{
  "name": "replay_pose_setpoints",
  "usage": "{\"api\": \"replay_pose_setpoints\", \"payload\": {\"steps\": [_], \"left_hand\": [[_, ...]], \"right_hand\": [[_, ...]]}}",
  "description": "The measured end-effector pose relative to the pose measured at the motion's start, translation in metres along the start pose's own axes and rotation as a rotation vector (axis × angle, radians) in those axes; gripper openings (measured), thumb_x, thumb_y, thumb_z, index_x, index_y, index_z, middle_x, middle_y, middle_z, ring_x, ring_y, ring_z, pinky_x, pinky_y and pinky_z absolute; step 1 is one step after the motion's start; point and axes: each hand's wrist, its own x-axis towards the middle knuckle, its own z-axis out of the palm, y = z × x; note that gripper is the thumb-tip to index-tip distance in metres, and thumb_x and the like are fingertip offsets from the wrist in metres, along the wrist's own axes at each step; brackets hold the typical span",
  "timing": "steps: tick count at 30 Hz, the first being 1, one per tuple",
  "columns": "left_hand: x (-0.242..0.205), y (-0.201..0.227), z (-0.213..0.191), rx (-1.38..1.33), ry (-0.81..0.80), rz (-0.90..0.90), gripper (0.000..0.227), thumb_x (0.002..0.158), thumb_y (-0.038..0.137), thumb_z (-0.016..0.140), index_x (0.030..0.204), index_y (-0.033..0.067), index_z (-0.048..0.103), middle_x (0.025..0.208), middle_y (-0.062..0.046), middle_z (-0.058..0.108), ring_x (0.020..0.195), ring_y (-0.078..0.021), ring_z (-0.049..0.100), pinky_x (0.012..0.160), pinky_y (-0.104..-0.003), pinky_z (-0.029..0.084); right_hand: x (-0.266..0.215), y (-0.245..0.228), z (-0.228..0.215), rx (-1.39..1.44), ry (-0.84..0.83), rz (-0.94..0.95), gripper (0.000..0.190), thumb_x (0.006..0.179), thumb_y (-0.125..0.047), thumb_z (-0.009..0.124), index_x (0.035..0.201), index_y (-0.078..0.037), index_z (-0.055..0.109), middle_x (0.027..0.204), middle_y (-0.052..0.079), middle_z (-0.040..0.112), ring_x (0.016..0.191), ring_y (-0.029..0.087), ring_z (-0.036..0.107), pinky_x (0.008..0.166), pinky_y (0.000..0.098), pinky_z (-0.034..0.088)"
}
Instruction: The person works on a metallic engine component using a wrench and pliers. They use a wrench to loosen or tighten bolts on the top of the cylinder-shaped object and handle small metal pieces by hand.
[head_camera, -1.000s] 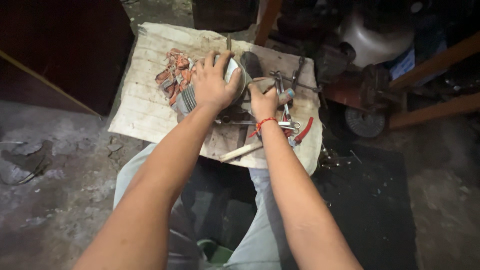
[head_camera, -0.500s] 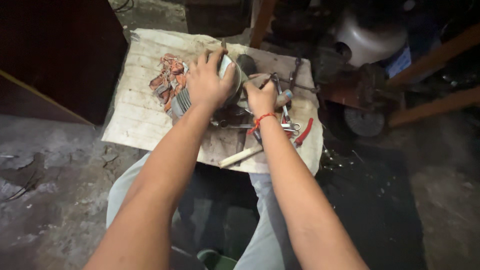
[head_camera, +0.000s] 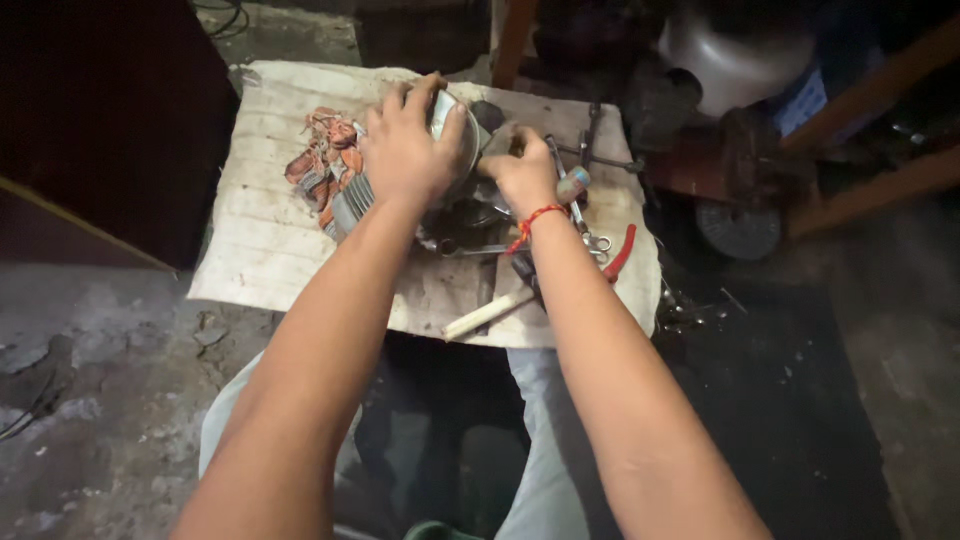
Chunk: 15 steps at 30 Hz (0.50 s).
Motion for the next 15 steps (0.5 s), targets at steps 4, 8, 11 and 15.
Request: {"api": "replay_pose_setpoints", "payload": {"steps": [4, 8, 11, 15], "left_hand": [[-0.001, 0.002, -0.002, 0.017, 0.013, 0.018, 0.054, 0.09, 0.055, 0.063, 0.138, 0.0285, 0.063, 0.145, -0.012, 0.054, 0.131, -0.0413, 0.048, 0.103, -0.058, 0.04], [-0.002, 0.002, -0.002, 0.013, 0.016, 0.023, 0.054, 0.091, 0.054, 0.063, 0.138, 0.028, 0.063, 0.145, -0.011, 0.055, 0.131, -0.0405, 0.048, 0.103, -0.058, 0.041], [-0.003, 0.001, -0.002, 0.024, 0.018, 0.029, 0.054, 0.09, 0.054, 0.063, 0.138, 0.028, 0.063, 0.145, -0.012, 0.054, 0.131, -0.0407, 0.048, 0.103, -0.058, 0.041], [-0.006, 0.002, -0.003, 0.025, 0.006, 0.031, 0.053, 0.091, 0.054, 0.063, 0.137, 0.0272, 0.064, 0.145, -0.011, 0.055, 0.132, -0.0402, 0.048, 0.104, -0.058, 0.04]], "right_hand": [[-0.006, -0.011, 0.002, 0.191, 0.017, 0.12, 0.047, 0.069, -0.01, 0.073, 0.114, -0.002, 0.065, 0.094, 0.008, 0.073, 0.078, 0.021, 0.072, 0.07, 0.0352, 0.059], [-0.007, -0.01, 0.0, -0.058, 0.03, -0.001, 0.047, 0.067, -0.011, 0.084, 0.111, -0.001, 0.068, 0.098, 0.006, 0.074, 0.089, 0.017, 0.07, 0.081, 0.0295, 0.055], [0.0, -0.001, -0.001, 0.023, -0.037, 0.004, 0.049, 0.065, -0.007, 0.082, 0.11, 0.0, 0.064, 0.096, 0.007, 0.071, 0.086, 0.018, 0.067, 0.078, 0.0306, 0.056], [0.004, 0.005, -0.005, 0.002, -0.068, -0.069, 0.049, 0.066, -0.008, 0.084, 0.109, -0.001, 0.063, 0.096, 0.005, 0.07, 0.087, 0.015, 0.066, 0.079, 0.0297, 0.055]]}}
